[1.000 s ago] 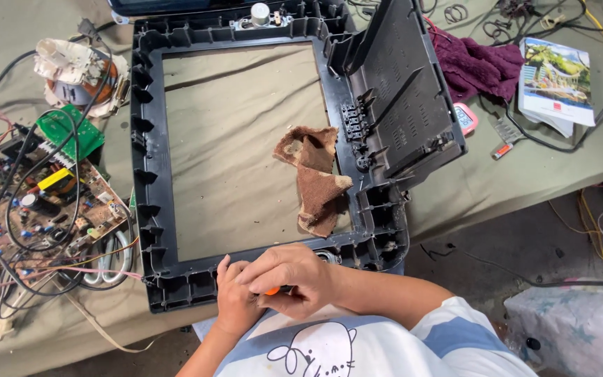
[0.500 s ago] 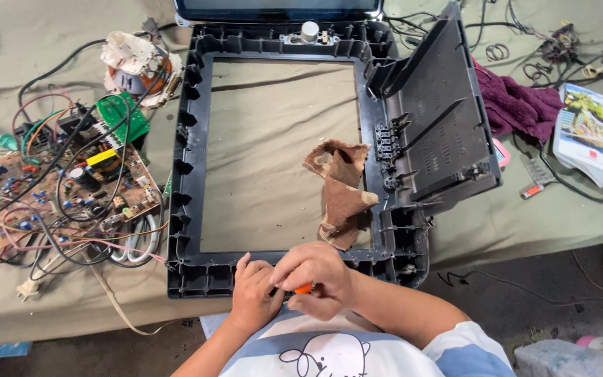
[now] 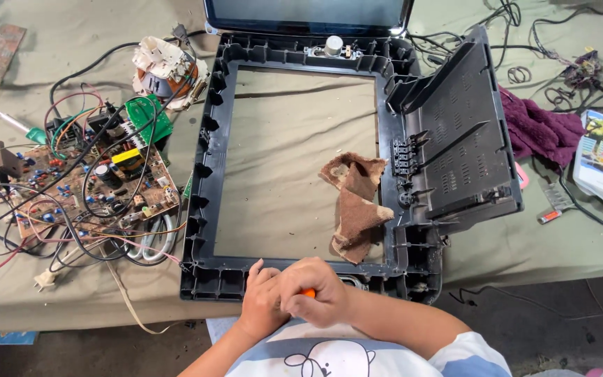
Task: Repairing and cleaning the internal components of an electronic appliance frame
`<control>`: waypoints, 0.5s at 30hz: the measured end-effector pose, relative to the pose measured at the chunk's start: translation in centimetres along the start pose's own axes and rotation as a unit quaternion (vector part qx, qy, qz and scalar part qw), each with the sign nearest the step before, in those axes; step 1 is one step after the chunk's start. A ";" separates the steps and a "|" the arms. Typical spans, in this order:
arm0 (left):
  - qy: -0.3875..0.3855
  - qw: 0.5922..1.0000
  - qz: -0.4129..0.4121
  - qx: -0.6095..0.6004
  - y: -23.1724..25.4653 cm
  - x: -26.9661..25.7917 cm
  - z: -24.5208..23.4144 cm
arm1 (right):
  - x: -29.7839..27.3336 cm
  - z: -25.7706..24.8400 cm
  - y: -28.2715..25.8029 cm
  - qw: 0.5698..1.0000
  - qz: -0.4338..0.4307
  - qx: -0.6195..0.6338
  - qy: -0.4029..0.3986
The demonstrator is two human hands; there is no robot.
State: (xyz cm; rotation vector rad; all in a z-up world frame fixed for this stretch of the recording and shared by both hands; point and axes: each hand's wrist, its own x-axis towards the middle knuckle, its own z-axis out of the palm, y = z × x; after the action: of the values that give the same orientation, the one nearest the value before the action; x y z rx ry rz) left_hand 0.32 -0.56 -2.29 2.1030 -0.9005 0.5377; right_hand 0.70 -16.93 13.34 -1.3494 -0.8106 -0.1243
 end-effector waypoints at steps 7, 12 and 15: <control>-0.007 1.000 0.016 0.008 0.2 0.6 -0.4 | -1.4 0.2 0.4 0.995 0.011 0.056 0.084; 0.019 0.999 0.015 0.030 -0.2 0.0 0.4 | -0.7 -1.2 -0.3 0.999 0.047 0.023 -0.013; 0.001 0.999 0.013 0.033 0.2 0.5 -0.3 | 0.0 -1.2 -0.6 0.998 -0.011 -0.047 0.029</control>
State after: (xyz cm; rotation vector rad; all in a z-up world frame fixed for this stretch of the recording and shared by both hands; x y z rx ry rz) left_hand 0.48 -0.65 -1.72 2.1522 -0.9210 0.5907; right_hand 0.87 -18.13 13.84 -1.4193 -0.7790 -0.2206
